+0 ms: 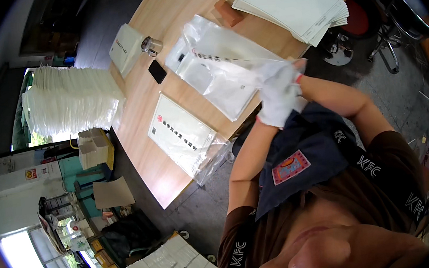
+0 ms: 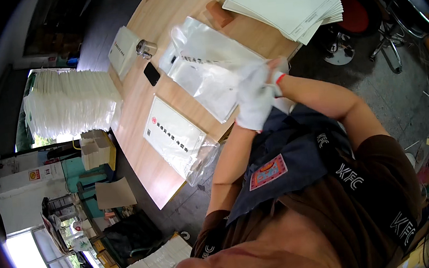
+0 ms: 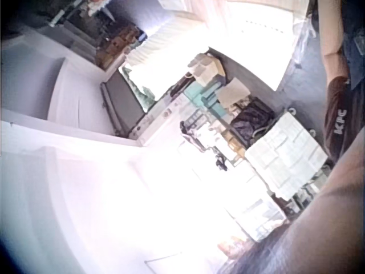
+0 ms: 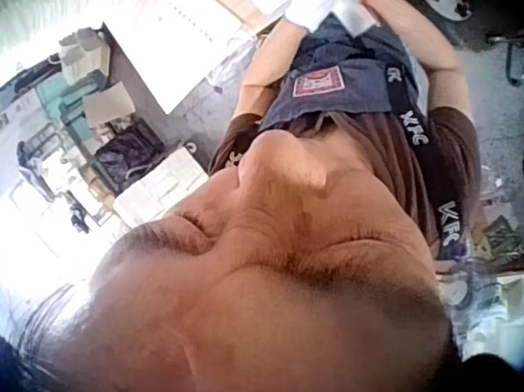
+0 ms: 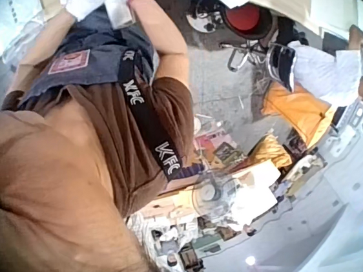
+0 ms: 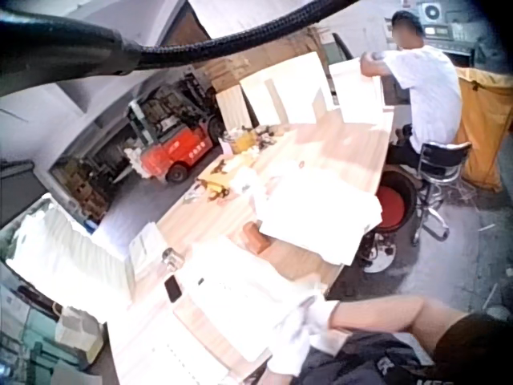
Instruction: The person repeatedly picks up sheets of paper and places them into plastic bags on a table. They handle the items one at a time, folding the paper before inserting it into the bag.
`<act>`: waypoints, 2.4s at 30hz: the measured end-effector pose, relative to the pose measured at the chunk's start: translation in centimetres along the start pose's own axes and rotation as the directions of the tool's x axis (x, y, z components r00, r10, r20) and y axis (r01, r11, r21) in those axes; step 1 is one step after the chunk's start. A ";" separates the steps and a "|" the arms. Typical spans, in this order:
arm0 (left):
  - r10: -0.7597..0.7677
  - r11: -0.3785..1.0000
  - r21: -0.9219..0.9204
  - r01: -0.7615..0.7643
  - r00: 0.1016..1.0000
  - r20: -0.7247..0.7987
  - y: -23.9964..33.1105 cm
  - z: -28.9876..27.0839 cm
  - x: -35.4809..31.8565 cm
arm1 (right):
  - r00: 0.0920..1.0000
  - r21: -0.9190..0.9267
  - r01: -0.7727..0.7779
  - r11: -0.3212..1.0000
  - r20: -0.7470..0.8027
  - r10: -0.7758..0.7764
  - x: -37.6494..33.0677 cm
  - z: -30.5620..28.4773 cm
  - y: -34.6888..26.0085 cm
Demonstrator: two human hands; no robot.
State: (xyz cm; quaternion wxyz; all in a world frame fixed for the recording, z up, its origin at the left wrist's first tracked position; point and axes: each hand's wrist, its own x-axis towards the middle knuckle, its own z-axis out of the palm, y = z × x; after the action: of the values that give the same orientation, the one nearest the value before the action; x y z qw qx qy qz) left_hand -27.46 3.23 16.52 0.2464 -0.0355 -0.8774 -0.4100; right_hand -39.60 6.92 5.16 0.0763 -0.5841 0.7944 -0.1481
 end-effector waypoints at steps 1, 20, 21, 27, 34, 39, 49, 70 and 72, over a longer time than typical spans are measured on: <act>-0.141 0.990 0.036 0.138 0.982 0.122 1.4 0.4 0.6 | 0.984 0.021 -0.060 0.998 -0.165 0.063 0.2 0.6 -1.6; -0.449 0.655 0.430 0.621 0.778 -0.440 -8.6 -0.6 -23.2 | 0.973 -0.178 -0.222 0.959 0.019 0.229 -12.3 0.6 -2.3; -0.506 0.643 0.308 0.701 0.691 -0.516 -8.1 -0.4 -24.3 | 0.975 -0.177 -0.213 0.961 0.026 0.221 -12.7 -0.1 -2.9; -0.908 0.417 -0.338 0.844 0.401 -0.119 3.1 -1.3 -26.1 | 0.611 -0.199 -0.264 0.944 0.722 0.323 -17.9 -4.2 -5.0; -0.718 0.650 -0.474 0.594 0.684 -0.129 -2.3 -0.5 -27.4 | 0.876 -0.146 0.070 0.987 0.482 0.009 -15.3 -3.9 -5.2; -0.496 0.854 0.146 0.499 0.866 -0.057 -5.0 -1.4 -26.3 | 0.939 -0.116 0.049 0.992 0.343 -0.006 -16.0 -3.2 -1.8; -0.912 0.409 -0.228 0.884 0.404 -0.070 -13.7 -2.1 -21.9 | 0.733 0.644 -0.652 0.400 0.400 0.550 -10.8 8.8 5.7; -0.773 0.036 0.392 0.919 0.274 -0.572 -22.7 -23.4 -39.9 | 0.844 0.819 -0.527 0.226 0.536 0.024 11.0 15.6 -22.2; -0.821 0.020 0.400 0.916 0.243 -0.516 -22.4 -24.0 -39.3 | 0.823 0.829 -0.549 0.101 0.558 -0.106 8.3 16.2 -21.2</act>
State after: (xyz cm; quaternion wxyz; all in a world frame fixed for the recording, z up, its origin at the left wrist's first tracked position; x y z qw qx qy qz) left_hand 10.74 -23.73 -4.36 -0.0024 0.6237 -0.7681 -0.1448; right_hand -18.21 -9.14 -2.84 0.6572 -0.2691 0.5314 -0.4618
